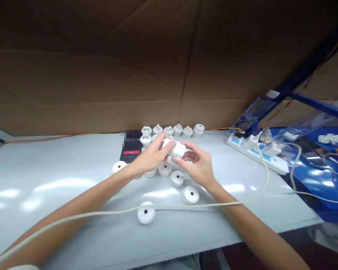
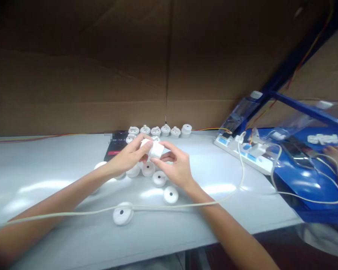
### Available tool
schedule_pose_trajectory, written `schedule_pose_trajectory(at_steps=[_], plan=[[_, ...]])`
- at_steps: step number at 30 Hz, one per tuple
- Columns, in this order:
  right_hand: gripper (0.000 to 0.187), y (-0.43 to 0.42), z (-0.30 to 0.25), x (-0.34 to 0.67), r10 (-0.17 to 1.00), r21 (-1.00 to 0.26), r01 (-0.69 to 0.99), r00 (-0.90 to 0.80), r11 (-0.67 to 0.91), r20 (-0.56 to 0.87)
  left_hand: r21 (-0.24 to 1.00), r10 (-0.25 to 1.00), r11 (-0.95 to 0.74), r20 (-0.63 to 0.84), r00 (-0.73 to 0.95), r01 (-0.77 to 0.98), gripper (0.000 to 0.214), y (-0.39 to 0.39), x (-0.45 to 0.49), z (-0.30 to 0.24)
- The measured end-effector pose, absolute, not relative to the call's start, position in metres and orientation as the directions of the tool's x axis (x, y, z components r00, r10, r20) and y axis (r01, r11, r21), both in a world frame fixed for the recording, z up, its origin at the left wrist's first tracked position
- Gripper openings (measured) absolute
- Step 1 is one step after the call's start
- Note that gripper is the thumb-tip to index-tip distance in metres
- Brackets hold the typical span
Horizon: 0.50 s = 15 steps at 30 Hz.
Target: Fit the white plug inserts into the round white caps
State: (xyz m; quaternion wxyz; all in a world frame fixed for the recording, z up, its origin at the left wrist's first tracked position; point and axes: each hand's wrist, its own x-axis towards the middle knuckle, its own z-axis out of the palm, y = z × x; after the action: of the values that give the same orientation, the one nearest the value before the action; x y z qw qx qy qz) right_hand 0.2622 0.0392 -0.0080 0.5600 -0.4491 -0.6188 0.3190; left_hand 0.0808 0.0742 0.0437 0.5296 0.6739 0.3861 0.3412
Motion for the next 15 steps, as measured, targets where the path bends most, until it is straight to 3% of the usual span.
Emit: schedule_pose_trajectory(at_steps=[6,9,11,13,15], plan=[[0.041,0.048,0.0,0.27,0.952,-0.953,-0.001,0.036,0.304,0.304,0.954,0.76,-0.293,0.188,0.622,0.07,0.042,0.087,0.068,0.05],[0.041,0.049,0.0,0.27,0.938,-0.938,0.015,0.0,0.347,0.348,0.935,0.793,-0.326,0.193,0.577,0.135,0.041,0.086,0.068,0.05],[0.038,0.048,-0.001,0.27,0.849,-0.837,0.171,0.012,0.519,0.529,0.948,0.845,-0.265,0.141,0.515,0.176,0.038,0.084,0.071,0.049],[0.031,0.046,-0.001,0.272,0.684,-0.629,0.373,-0.022,0.682,0.729,0.968,0.873,-0.172,0.063,0.484,0.184,0.04,0.081,0.075,0.047],[0.026,0.044,0.0,0.273,0.56,-0.448,0.494,-0.098,0.745,0.823,0.978,0.868,-0.071,-0.037,0.496,0.197,0.046,0.08,0.077,0.046]])
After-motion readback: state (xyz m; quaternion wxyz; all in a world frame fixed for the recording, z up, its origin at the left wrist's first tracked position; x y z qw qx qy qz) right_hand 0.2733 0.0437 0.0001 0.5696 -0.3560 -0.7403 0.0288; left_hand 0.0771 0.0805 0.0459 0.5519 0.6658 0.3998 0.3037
